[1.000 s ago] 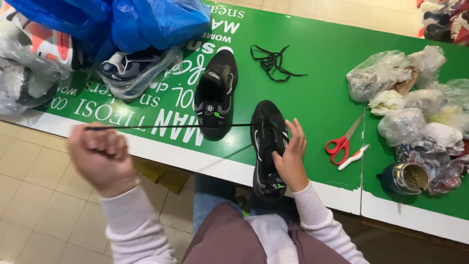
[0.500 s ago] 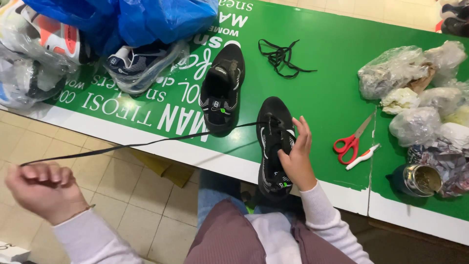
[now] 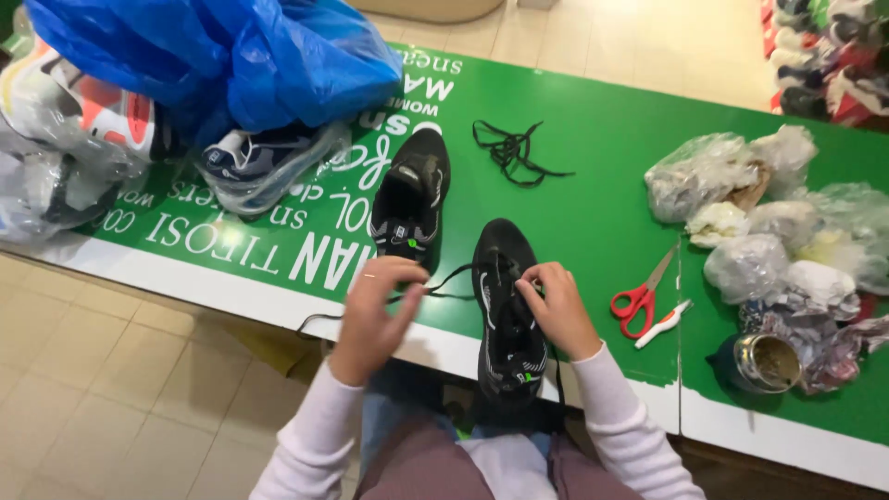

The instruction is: Lacing a pair of black sneakers on a store counter.

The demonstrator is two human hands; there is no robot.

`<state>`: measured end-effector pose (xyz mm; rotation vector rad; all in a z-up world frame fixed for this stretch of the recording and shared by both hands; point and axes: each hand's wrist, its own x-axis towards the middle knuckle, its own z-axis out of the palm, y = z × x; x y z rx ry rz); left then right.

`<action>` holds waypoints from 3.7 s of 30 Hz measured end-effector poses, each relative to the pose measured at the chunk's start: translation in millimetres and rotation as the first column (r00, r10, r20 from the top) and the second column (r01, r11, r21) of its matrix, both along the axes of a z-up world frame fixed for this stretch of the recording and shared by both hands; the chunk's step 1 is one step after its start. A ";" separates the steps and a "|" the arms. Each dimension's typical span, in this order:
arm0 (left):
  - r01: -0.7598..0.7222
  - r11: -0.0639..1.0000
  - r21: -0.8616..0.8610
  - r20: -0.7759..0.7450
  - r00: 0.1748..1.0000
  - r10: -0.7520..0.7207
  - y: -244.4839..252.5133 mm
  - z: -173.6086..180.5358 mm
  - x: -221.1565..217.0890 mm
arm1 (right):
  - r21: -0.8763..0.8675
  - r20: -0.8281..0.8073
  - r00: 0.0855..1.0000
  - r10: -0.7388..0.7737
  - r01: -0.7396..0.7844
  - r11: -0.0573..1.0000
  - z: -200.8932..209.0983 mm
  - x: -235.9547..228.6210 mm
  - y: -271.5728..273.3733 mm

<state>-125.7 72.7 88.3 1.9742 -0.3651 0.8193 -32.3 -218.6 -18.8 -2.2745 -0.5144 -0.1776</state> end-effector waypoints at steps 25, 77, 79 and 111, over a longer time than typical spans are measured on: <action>0.414 0.856 0.311 -0.158 0.910 -0.383 -19.5 14.5 24.0 | 0.040 0.005 0.959 -0.284 0.284 0.958 153.0 -113.1 -118.0; 0.109 0.987 0.121 -0.189 0.978 -0.085 -70.9 -3.5 29.9 | 0.035 0.108 0.994 -0.021 0.017 0.999 143.4 -52.0 16.0; 0.141 0.988 0.067 -0.400 0.911 -0.103 -68.8 -14.3 39.9 | -0.207 0.040 0.998 0.057 -0.048 0.977 127.6 -28.2 7.0; 0.288 0.818 0.498 -0.662 0.736 0.144 -84.1 -75.6 124.7 | -0.490 -0.494 0.863 -0.104 -0.178 0.853 56.0 55.8 -4.4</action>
